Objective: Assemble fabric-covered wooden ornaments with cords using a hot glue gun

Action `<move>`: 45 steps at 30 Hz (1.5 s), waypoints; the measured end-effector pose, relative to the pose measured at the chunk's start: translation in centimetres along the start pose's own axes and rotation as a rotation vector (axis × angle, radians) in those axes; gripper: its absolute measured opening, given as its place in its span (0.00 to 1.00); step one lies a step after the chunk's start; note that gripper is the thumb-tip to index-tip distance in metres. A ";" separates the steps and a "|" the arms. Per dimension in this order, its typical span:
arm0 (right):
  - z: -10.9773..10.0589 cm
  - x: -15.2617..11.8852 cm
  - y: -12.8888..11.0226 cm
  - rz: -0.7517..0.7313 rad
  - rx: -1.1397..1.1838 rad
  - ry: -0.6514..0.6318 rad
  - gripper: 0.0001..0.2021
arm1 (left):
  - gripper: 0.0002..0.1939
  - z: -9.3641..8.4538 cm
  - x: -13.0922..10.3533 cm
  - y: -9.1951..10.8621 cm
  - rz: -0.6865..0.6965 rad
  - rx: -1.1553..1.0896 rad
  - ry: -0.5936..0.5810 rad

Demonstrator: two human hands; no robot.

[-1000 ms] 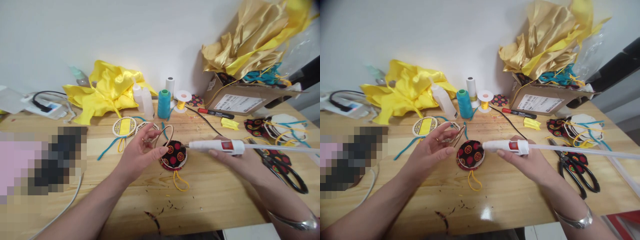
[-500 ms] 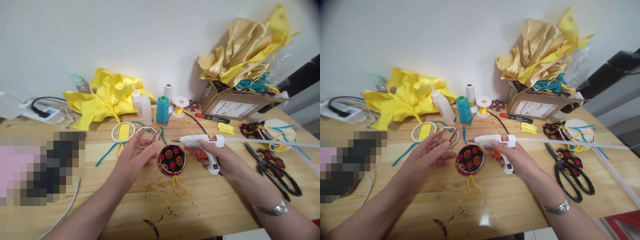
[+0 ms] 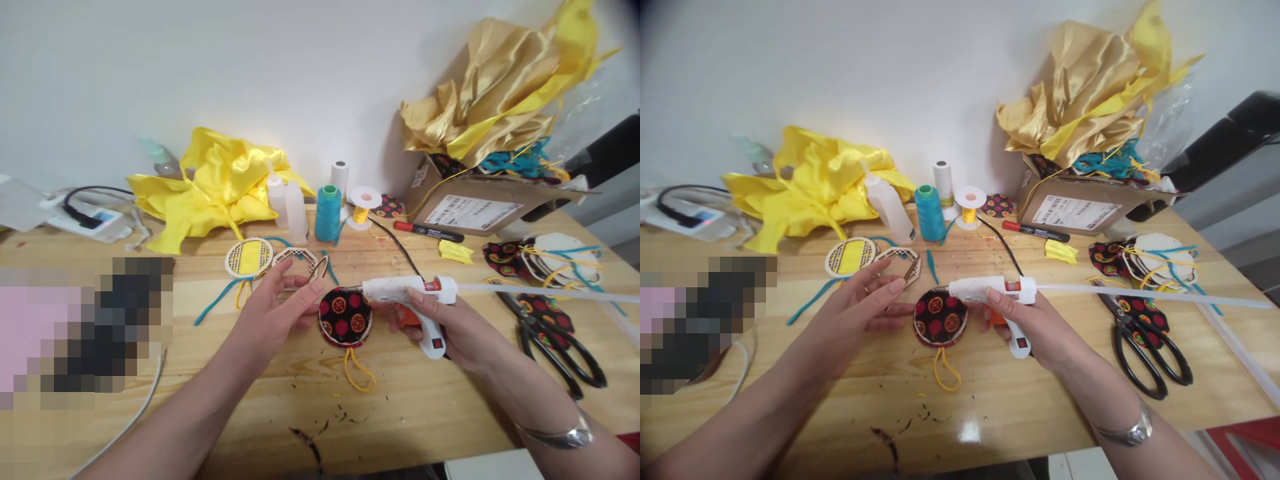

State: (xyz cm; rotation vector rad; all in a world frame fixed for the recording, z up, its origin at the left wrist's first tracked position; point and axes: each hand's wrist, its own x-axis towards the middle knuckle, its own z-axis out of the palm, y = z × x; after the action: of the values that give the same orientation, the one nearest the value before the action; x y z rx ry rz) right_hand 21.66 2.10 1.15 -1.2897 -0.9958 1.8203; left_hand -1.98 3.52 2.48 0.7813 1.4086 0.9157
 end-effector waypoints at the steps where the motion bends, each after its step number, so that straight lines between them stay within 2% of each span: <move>1: 0.0 -0.1 0.0 -0.004 0.000 -0.002 0.20 | 0.42 0.0 0.0 0.0 0.004 0.008 -0.002; 7: 0.1 -0.2 -0.1 0.015 0.030 0.025 0.21 | 0.44 -0.3 0.1 -0.5 0.058 0.063 -0.008; 16: 0.2 -0.2 0.0 -0.033 0.094 0.009 0.19 | 0.40 0.0 -0.3 0.1 0.068 0.071 0.007; 22: 0.5 -0.4 -0.3 -0.014 0.079 0.022 0.19 | 0.42 -0.1 -0.3 0.0 0.062 0.092 -0.002; 27: -0.2 -0.4 -0.2 -0.040 -0.119 0.145 0.20 | 0.41 -0.3 -0.6 -0.1 0.180 0.089 0.009; 30: -0.3 -0.3 -0.2 -0.149 -0.381 0.221 0.17 | 0.42 -0.5 -1.0 -0.3 0.379 0.151 -0.048; 33: 0.1 -0.2 -0.4 -0.291 -0.648 0.211 0.15 | 0.47 -0.6 -1.3 -0.9 0.637 0.335 -0.098; 35: 0.4 -0.1 -0.4 -0.342 -0.740 0.205 0.15 | 0.49 -0.5 -1.5 -1.2 0.722 0.438 -0.139; 38: 0.5 0.1 -0.2 -0.357 -0.802 0.216 0.17 | 0.48 -0.4 -1.8 -1.7 0.721 0.518 -0.192; 45: 0.7 0.6 0.0 -0.397 -0.853 0.177 0.18 | 0.46 0.1 -1.9 -2.1 0.619 0.610 -0.227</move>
State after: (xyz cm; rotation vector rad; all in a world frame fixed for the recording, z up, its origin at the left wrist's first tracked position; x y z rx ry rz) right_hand 20.79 2.45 1.09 -1.5311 -1.8710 0.9621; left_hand -1.67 0.88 1.50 1.7942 1.2632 0.8117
